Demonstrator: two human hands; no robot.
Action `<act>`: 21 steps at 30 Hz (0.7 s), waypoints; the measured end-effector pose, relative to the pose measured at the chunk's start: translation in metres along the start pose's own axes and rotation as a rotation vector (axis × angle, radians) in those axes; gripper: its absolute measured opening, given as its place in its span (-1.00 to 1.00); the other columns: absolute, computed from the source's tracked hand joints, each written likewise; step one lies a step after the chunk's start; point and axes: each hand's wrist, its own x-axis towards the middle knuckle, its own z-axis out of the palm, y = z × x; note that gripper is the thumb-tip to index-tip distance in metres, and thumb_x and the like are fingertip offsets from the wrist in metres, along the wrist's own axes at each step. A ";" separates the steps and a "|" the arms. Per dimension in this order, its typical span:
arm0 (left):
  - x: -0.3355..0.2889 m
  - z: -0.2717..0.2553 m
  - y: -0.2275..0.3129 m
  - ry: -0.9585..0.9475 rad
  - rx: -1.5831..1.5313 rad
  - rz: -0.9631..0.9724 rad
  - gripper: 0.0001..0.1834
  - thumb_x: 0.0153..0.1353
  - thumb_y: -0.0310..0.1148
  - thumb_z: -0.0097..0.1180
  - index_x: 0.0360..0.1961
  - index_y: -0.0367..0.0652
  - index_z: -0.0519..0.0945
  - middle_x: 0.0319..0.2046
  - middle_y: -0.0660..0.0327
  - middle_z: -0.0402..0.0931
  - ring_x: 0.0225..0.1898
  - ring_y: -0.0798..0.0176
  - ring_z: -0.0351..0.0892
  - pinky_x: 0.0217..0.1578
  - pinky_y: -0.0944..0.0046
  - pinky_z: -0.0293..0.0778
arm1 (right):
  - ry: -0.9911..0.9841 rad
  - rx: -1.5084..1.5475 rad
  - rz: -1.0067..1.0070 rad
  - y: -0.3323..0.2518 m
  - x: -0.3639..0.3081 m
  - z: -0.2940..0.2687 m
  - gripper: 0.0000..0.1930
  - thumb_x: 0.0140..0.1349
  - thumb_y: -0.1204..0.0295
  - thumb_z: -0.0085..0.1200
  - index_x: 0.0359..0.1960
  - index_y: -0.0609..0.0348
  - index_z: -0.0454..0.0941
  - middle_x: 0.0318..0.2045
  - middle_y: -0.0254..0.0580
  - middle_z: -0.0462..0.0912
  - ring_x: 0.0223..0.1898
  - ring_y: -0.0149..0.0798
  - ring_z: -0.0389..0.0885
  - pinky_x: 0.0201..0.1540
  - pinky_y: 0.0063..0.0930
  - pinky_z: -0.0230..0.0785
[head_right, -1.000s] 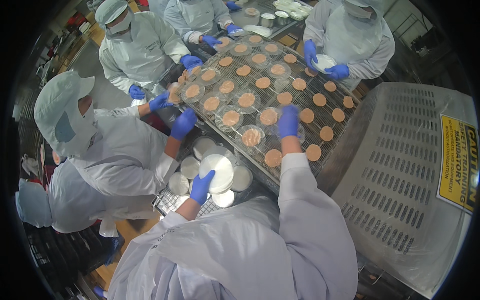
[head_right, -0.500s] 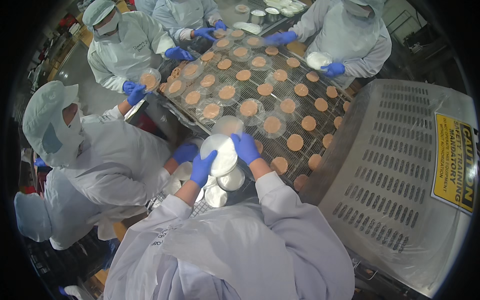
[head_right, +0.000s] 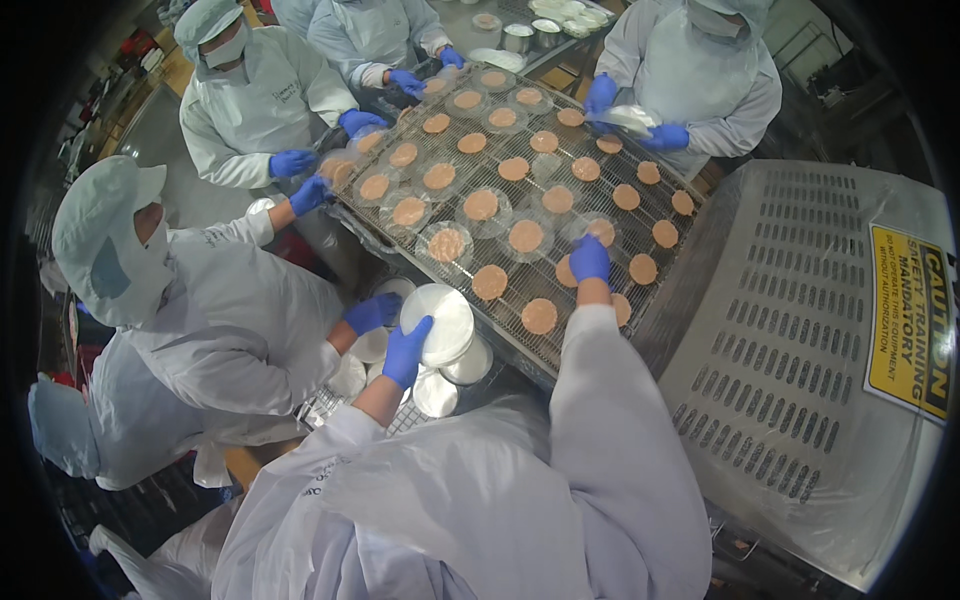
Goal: The person repeatedly picks up white circular food items from a stack and places them onto a metal wire rack. The camera wearer and several coworkers, all in protective gear, perform this repetitive assembly task in a commercial kitchen.
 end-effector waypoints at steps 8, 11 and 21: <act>0.003 0.021 0.023 -0.093 -0.009 0.083 -0.47 0.16 -0.26 0.18 0.06 -0.40 0.39 -0.06 0.03 0.48 -0.08 0.20 0.52 -0.09 0.26 0.45 | -0.283 0.715 -0.185 -0.141 -0.103 -0.011 -0.62 0.18 0.35 0.01 0.02 0.22 0.40 -0.18 0.09 0.59 -0.12 0.01 0.57 -0.12 -0.24 0.41; 0.000 0.028 0.026 -0.088 -0.014 0.038 -0.51 0.16 -0.28 0.18 0.03 -0.40 0.42 -0.09 0.07 0.51 -0.12 0.23 0.54 -0.11 0.29 0.46 | -0.202 0.536 -0.218 -0.190 -0.119 -0.011 -0.65 0.20 0.31 0.00 -0.04 0.27 0.43 -0.23 0.16 0.58 -0.18 0.11 0.56 -0.16 -0.20 0.40; -0.018 0.016 0.011 -0.057 -0.088 0.090 -0.55 0.17 -0.33 0.17 0.02 -0.38 0.44 -0.12 0.10 0.54 -0.15 0.26 0.55 -0.14 0.31 0.47 | -0.214 0.675 -0.092 -0.183 -0.111 -0.050 -0.70 0.20 0.26 0.01 -0.33 0.31 0.56 -0.41 0.16 0.59 -0.34 0.14 0.56 -0.24 -0.20 0.38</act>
